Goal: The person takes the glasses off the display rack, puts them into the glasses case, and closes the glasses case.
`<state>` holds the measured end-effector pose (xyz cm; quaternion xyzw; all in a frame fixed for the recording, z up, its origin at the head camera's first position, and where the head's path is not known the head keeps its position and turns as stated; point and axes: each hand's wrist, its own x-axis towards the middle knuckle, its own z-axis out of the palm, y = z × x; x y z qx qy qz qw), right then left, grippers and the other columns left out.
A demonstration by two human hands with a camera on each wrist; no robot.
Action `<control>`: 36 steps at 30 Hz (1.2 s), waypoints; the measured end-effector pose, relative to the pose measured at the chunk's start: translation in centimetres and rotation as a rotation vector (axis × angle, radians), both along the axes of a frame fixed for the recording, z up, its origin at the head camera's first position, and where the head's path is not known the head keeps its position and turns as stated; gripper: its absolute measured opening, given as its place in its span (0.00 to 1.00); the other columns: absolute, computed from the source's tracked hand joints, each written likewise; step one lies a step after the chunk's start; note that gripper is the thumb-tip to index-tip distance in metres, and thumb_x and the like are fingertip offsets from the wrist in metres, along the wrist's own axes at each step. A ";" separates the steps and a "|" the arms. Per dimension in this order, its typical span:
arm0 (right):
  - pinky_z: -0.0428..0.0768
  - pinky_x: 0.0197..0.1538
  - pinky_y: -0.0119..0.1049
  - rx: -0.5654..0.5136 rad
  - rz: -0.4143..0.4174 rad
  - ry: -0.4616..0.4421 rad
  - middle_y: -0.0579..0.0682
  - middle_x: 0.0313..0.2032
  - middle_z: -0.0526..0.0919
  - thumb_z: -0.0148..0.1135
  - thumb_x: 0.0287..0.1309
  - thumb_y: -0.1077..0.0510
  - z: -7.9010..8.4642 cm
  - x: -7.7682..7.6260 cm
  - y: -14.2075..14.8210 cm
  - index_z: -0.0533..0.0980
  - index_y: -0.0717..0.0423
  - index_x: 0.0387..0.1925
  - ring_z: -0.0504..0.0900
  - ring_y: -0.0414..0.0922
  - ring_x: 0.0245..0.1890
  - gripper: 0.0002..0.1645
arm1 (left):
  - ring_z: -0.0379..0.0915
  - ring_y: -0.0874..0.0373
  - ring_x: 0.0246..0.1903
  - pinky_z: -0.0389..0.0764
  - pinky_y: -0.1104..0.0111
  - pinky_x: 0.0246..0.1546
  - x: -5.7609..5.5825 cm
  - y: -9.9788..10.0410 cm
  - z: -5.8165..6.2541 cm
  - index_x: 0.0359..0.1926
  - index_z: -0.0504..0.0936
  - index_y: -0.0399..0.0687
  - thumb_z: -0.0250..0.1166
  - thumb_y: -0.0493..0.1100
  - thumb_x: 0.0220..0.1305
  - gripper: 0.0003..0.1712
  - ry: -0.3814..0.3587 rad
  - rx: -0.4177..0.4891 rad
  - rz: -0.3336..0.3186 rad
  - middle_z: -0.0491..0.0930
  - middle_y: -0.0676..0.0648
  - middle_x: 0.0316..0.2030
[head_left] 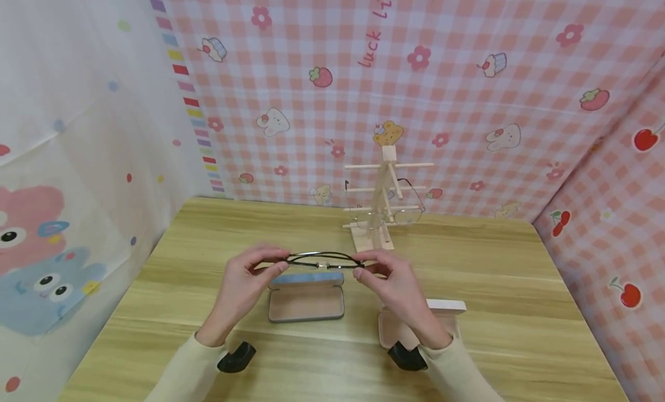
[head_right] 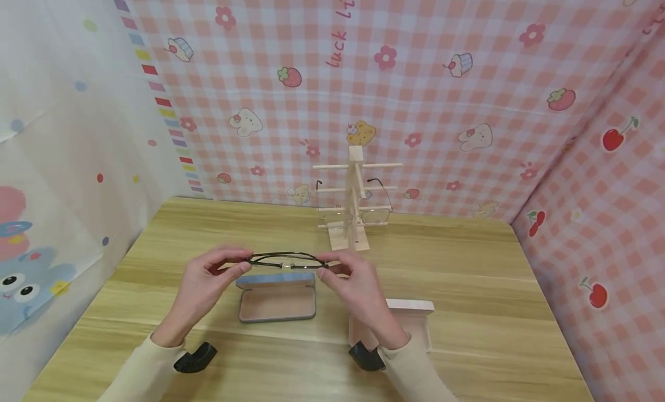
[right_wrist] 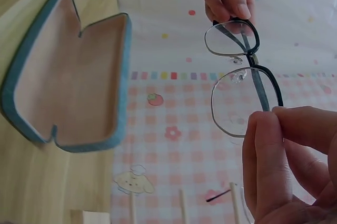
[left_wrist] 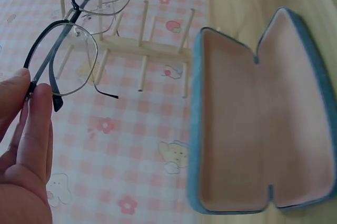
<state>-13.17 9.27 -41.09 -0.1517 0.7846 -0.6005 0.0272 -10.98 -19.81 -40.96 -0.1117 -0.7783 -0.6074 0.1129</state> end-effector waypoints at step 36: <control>0.84 0.40 0.32 0.228 -0.089 0.112 0.44 0.34 0.88 0.73 0.60 0.64 -6.1 0.9 -3.9 0.85 0.54 0.38 0.86 0.41 0.36 0.06 | 0.85 0.61 0.37 0.84 0.74 0.39 2.5 -2.5 -6.2 0.43 0.92 0.40 0.75 0.33 0.61 0.08 -0.230 -0.157 0.167 0.90 0.43 0.40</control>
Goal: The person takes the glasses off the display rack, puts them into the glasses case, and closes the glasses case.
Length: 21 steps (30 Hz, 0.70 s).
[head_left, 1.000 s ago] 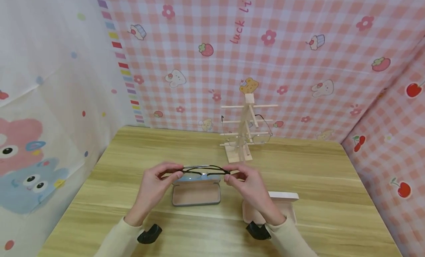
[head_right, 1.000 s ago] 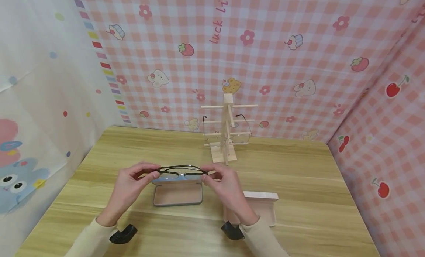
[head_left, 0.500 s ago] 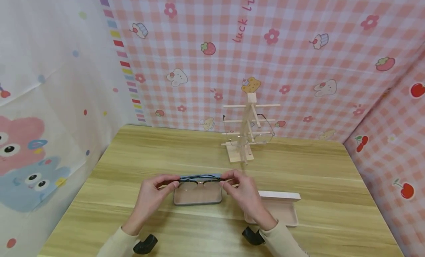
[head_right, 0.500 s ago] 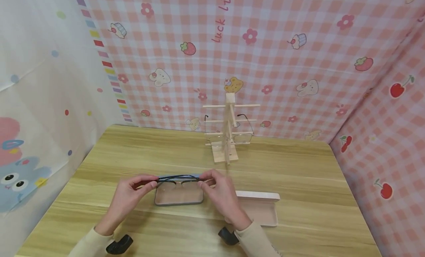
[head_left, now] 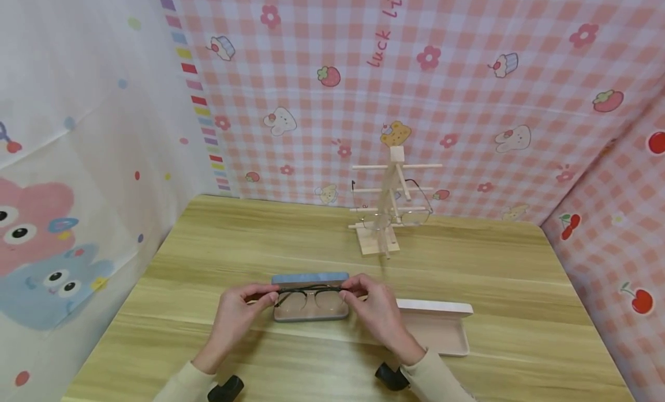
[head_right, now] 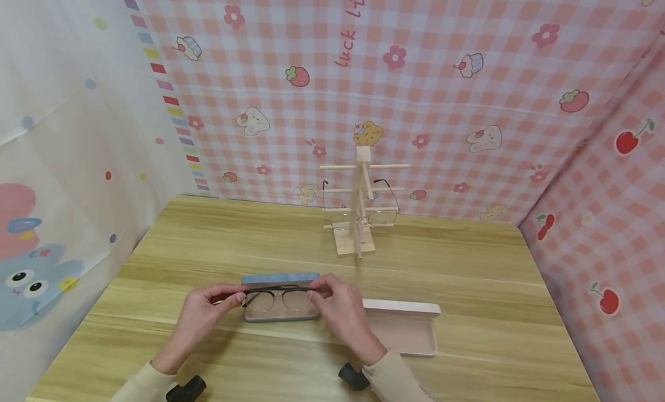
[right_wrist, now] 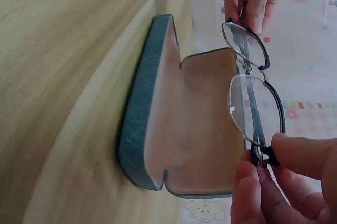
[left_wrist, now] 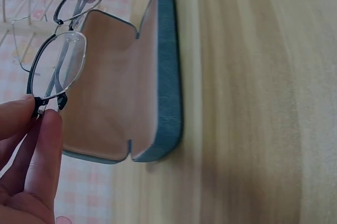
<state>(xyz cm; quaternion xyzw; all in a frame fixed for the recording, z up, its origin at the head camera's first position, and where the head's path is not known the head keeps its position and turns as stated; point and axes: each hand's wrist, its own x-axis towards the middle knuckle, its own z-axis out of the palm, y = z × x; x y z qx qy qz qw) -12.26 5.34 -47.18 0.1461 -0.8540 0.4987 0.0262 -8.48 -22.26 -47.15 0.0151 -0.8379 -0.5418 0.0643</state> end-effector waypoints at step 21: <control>0.84 0.40 0.34 0.073 -0.043 0.076 0.49 0.38 0.86 0.72 0.58 0.66 -2.2 0.1 -1.2 0.86 0.56 0.37 0.88 0.43 0.34 0.06 | 0.82 0.58 0.36 0.82 0.74 0.38 -1.1 0.0 -1.6 0.40 0.91 0.40 0.74 0.34 0.60 0.06 -0.085 -0.086 0.055 0.89 0.45 0.37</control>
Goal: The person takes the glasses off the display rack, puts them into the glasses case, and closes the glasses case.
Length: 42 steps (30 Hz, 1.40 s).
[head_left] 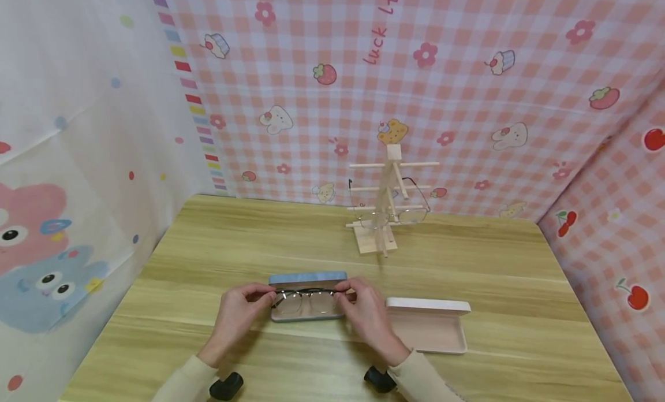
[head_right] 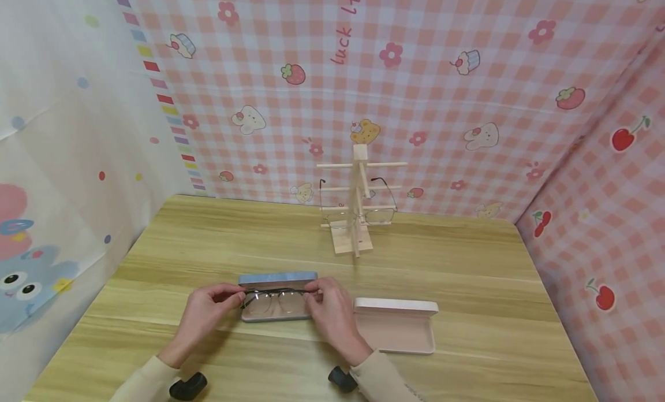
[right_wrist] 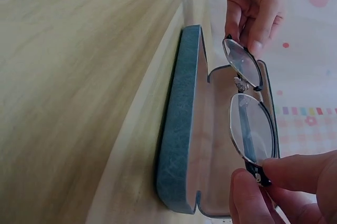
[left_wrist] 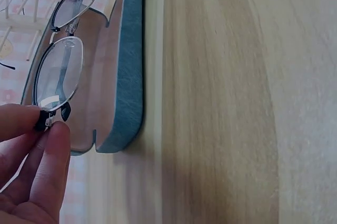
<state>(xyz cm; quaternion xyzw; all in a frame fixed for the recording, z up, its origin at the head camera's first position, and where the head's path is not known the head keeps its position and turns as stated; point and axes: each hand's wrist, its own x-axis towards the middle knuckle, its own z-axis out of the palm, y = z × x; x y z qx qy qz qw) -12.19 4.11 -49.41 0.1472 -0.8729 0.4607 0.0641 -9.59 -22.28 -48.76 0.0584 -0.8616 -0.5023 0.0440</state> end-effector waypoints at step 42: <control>0.79 0.36 0.32 0.151 -0.021 -0.019 0.44 0.32 0.82 0.70 0.56 0.67 -1.7 -0.6 -0.1 0.85 0.54 0.34 0.80 0.40 0.32 0.06 | 0.83 0.56 0.37 0.84 0.60 0.41 -1.7 -0.3 -1.5 0.33 0.92 0.43 0.76 0.38 0.57 0.03 -0.066 -0.196 -0.089 0.89 0.49 0.34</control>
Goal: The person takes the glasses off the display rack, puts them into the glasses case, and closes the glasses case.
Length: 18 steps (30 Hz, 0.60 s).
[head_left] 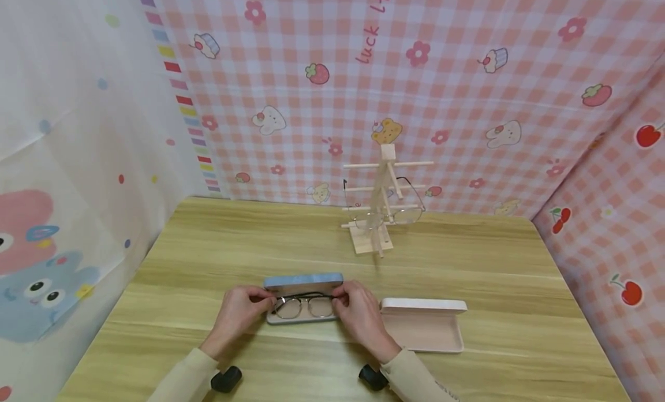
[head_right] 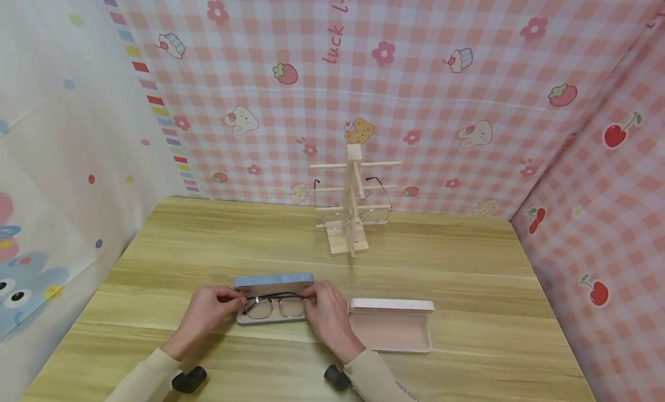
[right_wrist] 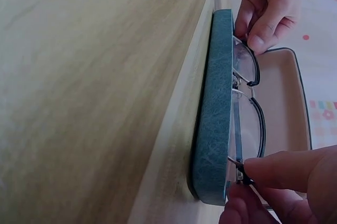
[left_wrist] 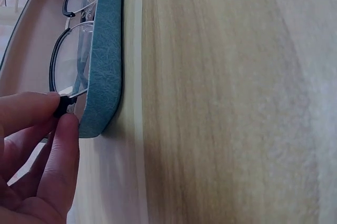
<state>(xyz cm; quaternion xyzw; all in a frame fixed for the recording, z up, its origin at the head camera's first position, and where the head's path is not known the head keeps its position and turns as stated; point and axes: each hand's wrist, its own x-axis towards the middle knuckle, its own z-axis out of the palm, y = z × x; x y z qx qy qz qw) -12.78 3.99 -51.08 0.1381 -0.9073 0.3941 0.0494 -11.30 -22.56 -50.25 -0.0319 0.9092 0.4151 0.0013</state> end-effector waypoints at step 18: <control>0.77 0.38 0.34 0.029 0.010 -0.029 0.48 0.39 0.81 0.66 0.60 0.68 0.3 0.5 0.5 0.87 0.58 0.44 0.78 0.42 0.37 0.12 | 0.85 0.49 0.45 0.83 0.51 0.53 0.0 -0.8 0.2 0.34 0.93 0.45 0.75 0.38 0.59 0.02 0.017 0.017 -0.022 0.90 0.48 0.39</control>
